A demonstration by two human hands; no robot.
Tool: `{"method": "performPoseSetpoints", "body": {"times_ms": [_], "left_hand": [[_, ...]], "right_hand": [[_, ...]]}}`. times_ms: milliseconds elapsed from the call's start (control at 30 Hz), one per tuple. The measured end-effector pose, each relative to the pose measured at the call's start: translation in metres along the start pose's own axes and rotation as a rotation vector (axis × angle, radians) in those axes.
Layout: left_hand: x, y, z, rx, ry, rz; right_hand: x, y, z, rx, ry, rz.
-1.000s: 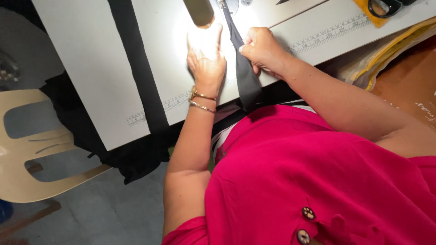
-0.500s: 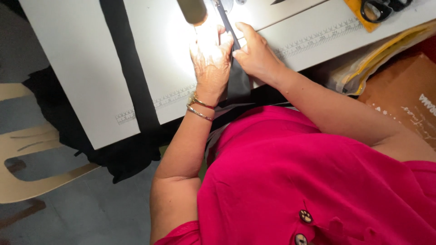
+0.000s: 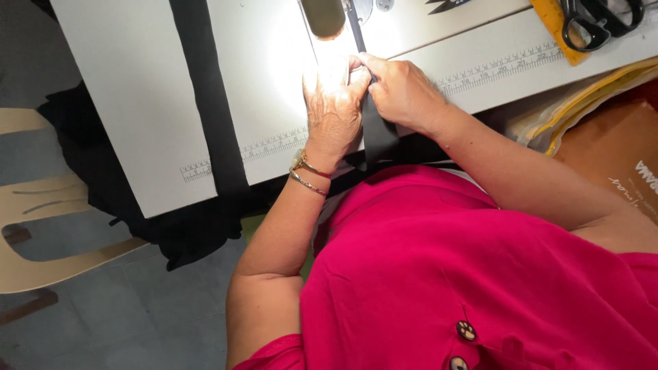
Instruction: Sewing black fabric straps using an industrial sewing machine
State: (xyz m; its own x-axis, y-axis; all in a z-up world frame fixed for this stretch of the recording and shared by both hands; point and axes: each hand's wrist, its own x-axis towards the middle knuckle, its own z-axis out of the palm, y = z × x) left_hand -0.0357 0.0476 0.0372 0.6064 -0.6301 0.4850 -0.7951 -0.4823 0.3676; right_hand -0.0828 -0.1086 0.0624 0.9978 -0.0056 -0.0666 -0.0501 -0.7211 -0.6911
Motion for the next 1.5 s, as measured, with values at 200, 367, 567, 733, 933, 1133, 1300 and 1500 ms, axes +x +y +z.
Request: {"method": "performPoseSetpoints", "body": {"times_ms": [200,367,567,733,933,1133,1300,1500], "left_hand": [[0.001,-0.008,-0.002,0.011,0.016,0.037],[-0.009,-0.031,0.020,-0.065,-0.030,0.009],[0.010,-0.042,0.012,-0.022,-0.088,0.018],[0.024,-0.038,0.006,-0.002,-0.007,0.063],[0.026,-0.056,0.028,0.042,-0.065,0.031],[0.029,-0.043,0.029,0.097,-0.014,-0.019],[0.003,-0.018,0.046,-0.134,0.049,-0.255],[0.010,-0.004,0.044,-1.515,0.200,-1.052]], "right_hand": [[0.003,-0.001,-0.001,-0.169,-0.069,0.011],[0.004,0.006,0.009,-0.250,-0.073,0.092],[0.028,0.007,0.004,-0.223,-0.060,0.117],[0.033,0.012,0.004,-0.261,-0.036,0.087],[0.047,0.016,0.000,-0.207,0.017,0.111],[0.037,0.035,0.015,-0.036,0.107,0.087],[0.002,0.027,0.031,0.404,0.316,0.052],[-0.048,-0.031,-0.008,1.242,0.126,0.316]]}}
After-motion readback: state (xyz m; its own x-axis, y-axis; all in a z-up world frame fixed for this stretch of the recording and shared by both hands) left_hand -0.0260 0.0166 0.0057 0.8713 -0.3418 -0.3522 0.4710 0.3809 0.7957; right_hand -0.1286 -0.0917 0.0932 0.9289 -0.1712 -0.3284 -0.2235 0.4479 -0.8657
